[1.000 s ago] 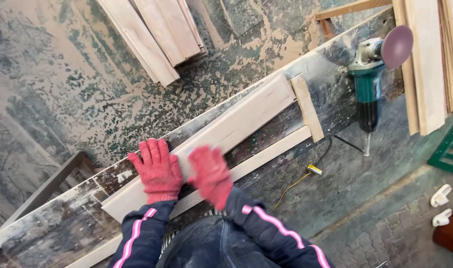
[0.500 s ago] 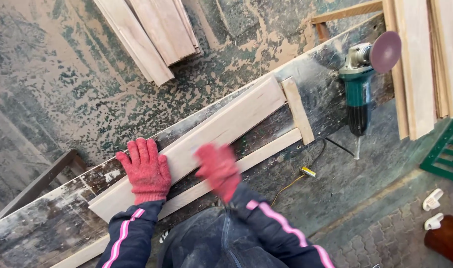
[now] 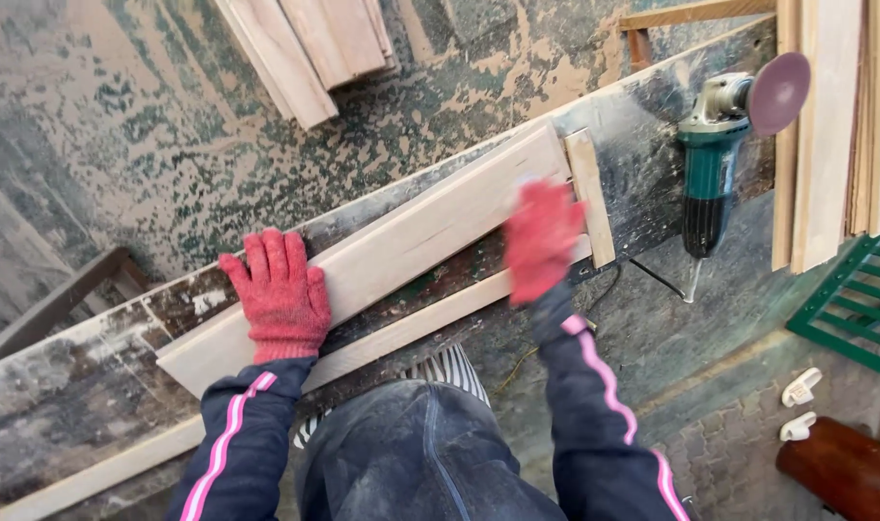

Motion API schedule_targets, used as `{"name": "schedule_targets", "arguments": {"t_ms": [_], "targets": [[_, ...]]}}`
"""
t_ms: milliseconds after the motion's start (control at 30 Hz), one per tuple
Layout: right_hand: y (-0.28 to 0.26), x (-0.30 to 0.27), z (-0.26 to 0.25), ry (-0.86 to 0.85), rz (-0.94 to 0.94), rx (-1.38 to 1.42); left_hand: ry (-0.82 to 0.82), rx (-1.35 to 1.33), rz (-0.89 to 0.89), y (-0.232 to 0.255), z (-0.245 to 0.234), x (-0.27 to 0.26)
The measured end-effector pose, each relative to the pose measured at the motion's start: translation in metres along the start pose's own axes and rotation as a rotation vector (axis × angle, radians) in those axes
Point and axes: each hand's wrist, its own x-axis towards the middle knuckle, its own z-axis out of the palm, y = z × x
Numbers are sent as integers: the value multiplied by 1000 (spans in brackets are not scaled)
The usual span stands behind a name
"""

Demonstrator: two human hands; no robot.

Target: Sanding the surface of wooden planks using a power sander and manual sandpaper.

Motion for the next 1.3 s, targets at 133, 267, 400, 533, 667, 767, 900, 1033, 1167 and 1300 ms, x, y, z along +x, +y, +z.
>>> {"name": "schedule_targets", "arguments": {"t_ms": [133, 267, 400, 533, 667, 767, 900, 1033, 1167, 1300], "targets": [[-82, 27, 56, -26, 44, -1853, 31, 1, 36, -2, 2, -1], [-115, -92, 107, -348, -303, -604, 80, -84, 44, -7, 9, 2], [4, -4, 21, -83, -289, -1444, 1, 2, 22, -1, 2, -1], [-22, 14, 48, 111, 144, -1241, 25, -3, 31, -3, 3, -2], [-155, -69, 129, -480, -139, -749, 65, -19, 42, -7, 18, -6], [-19, -32, 127, -275, -121, -839, 54, -75, 44, -4, -1, 2], [8, 67, 14, -60, 82, -929, 51, -71, 42, -3, -4, 7], [-95, 19, 94, 36, 56, -1014, 57, -90, 39, -2, 1, 2], [-124, -46, 132, -182, -165, -601, 29, -43, 11, -1, 2, 0], [-27, 71, 35, 77, -100, -1211, 26, -59, 30, 0, 1, -1]]}}
